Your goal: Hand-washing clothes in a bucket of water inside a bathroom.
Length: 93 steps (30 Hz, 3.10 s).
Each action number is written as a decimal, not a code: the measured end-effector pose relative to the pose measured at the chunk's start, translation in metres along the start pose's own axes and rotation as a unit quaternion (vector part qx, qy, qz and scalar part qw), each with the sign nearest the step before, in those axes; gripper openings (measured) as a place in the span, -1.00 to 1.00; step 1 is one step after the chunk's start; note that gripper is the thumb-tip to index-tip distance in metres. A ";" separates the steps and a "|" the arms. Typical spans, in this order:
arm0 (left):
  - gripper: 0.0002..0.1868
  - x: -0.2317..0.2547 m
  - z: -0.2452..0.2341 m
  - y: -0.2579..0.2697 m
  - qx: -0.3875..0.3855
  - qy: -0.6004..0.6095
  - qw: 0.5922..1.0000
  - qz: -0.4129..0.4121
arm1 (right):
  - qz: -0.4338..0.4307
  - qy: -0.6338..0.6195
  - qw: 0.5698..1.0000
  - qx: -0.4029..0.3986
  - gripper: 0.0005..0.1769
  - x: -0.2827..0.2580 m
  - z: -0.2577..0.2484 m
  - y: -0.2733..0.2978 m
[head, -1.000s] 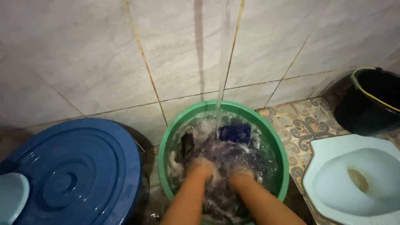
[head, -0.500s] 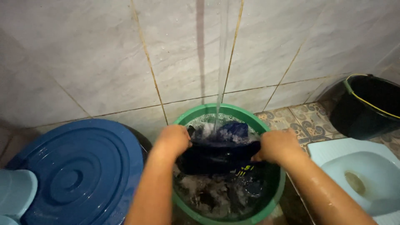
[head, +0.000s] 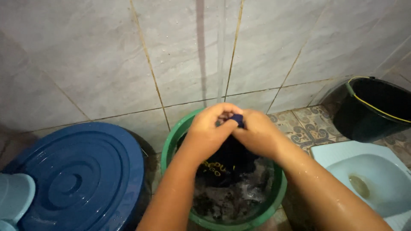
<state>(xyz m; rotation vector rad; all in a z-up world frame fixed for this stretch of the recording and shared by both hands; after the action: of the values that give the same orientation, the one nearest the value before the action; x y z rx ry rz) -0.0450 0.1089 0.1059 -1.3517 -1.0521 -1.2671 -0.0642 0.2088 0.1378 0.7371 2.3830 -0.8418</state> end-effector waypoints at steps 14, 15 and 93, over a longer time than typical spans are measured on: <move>0.52 -0.216 -0.029 0.031 0.215 -0.196 0.950 -0.116 | -0.004 -0.191 0.925 0.328 -0.77 -0.116 -0.124 -0.007; 0.41 -0.253 -0.031 0.025 0.186 -0.137 0.957 -0.175 | -0.050 -0.213 0.899 0.379 -0.79 -0.137 -0.139 -0.005; -0.25 -0.407 0.020 0.028 0.031 0.492 0.779 -0.387 | 0.299 0.170 0.926 0.156 -0.59 0.219 0.134 0.097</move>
<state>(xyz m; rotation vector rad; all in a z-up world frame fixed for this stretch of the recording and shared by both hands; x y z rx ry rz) -0.0490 0.1339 -0.3020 0.0134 -0.8317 -2.1514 -0.1251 0.2523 -0.1261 1.7526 2.1009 -0.8744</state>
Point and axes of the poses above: each hand's wrist, its own y-axis away from the middle knuckle, its own z-axis out of the palm, x = y × z, the point moved 9 cm from there along -y, towards the middle knuckle, and after that the axes turned 11 degrees about -z, right-handed, at the moved point
